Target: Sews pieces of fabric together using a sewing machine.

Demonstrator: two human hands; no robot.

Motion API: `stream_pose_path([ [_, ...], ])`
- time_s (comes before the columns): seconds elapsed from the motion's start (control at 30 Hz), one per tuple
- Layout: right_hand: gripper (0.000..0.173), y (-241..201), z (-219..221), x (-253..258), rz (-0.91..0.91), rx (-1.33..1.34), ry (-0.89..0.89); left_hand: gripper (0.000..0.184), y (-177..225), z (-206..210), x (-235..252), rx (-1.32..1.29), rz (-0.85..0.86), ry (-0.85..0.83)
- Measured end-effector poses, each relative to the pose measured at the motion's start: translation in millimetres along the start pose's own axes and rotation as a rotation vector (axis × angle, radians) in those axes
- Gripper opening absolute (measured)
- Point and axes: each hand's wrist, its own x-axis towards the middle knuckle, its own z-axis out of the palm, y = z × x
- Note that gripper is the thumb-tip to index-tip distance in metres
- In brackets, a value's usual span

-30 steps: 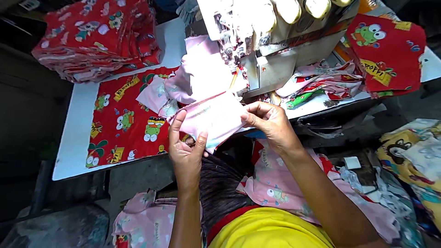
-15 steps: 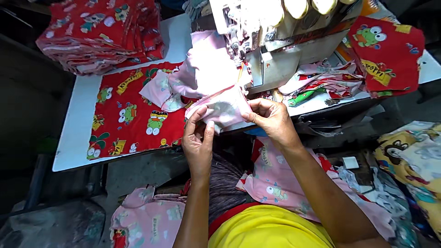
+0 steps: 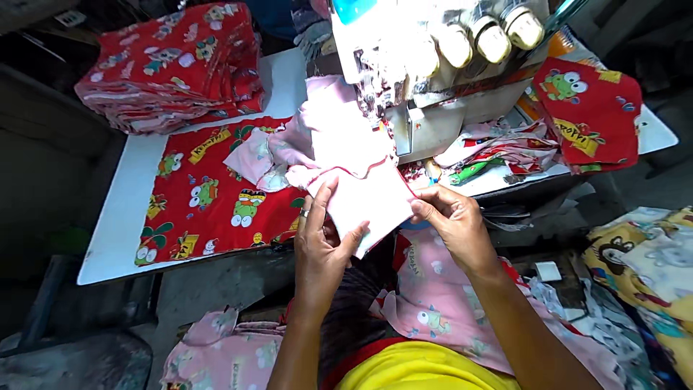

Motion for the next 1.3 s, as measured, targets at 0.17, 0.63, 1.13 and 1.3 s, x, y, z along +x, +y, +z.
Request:
stream_pose_path([
  [0.17,0.026,-17,15,20,-0.158,-0.062,0.003,0.074,4,-28,51,-0.010,-0.014,-0.159],
  [0.63,0.043,-26,33,43,-0.401,-0.831,0.067,0.068,-26,-22,139,-0.245,-0.084,0.026],
  [1.13,0.059,-18,46,30,-0.364,-0.498,-0.197,0.019,-36,-25,2,0.319,0.010,0.060],
  [1.3,0.035,-19,42,31,-0.235,-0.086,-0.211,0.017,-28,10,-24,0.423,0.302,-0.097],
])
